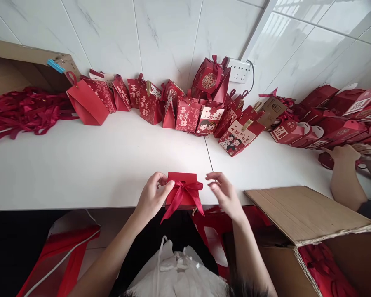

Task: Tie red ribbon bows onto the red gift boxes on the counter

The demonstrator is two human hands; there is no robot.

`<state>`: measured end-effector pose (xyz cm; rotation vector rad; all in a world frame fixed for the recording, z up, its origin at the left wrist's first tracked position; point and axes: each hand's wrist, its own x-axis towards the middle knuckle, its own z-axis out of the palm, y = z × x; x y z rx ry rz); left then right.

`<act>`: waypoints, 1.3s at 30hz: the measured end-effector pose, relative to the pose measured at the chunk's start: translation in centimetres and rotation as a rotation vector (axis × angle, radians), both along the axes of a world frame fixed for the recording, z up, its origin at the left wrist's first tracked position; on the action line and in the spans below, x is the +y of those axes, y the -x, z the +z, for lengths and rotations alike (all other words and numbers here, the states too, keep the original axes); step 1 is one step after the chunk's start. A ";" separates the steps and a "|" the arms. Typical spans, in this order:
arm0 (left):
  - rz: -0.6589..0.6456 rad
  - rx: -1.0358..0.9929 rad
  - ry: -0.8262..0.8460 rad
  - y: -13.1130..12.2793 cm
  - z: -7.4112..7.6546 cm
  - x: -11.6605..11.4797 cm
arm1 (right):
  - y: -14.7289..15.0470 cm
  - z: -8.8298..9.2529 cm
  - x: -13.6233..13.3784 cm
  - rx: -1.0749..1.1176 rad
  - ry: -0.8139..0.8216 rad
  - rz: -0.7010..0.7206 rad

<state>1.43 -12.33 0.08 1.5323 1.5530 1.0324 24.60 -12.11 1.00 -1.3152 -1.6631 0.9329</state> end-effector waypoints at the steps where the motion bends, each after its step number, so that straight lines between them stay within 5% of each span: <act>1: -0.016 -0.005 0.020 -0.1 0.1 0.0 | 0.5 -0.7 0.5 0.024 -0.001 0.069; 6: -0.033 -0.078 0.053 -0.6 0.4 -0.1 | 1.6 -2.0 0.6 -0.025 0.127 0.324; 11: 0.002 -0.203 0.013 -1.1 -0.2 -0.5 | 1.6 -2.1 -0.1 -0.017 0.167 0.376; 15: 0.115 -0.129 -0.324 -2.1 -0.7 -1.3 | 2.1 -2.8 -0.2 -0.039 0.041 0.312; 21: -0.030 0.334 -0.952 -2.6 -0.7 -2.3 | 3.1 -2.7 -0.9 -0.019 -0.164 0.191; 24: -0.037 0.490 -1.111 -2.4 -0.3 -2.5 | 2.9 -2.2 -1.5 -0.005 -0.232 0.154; 29: -0.145 0.426 -1.212 -2.9 1.1 -2.8 | 2.1 -1.4 -2.4 -0.037 -0.275 0.087; 33: -0.168 0.162 -1.103 -3.9 1.4 -3.2 | 1.5 -1.2 -3.1 -0.037 -0.317 0.052; 36: 0.001 -0.268 -0.627 -4.3 0.6 -2.6 | 1.0 -1.4 -3.8 -0.003 -0.350 0.000; 39: 0.149 -0.380 -0.235 -4.5 -0.9 -0.6 | 0.2 -1.1 -4.7 0.108 -0.311 -0.185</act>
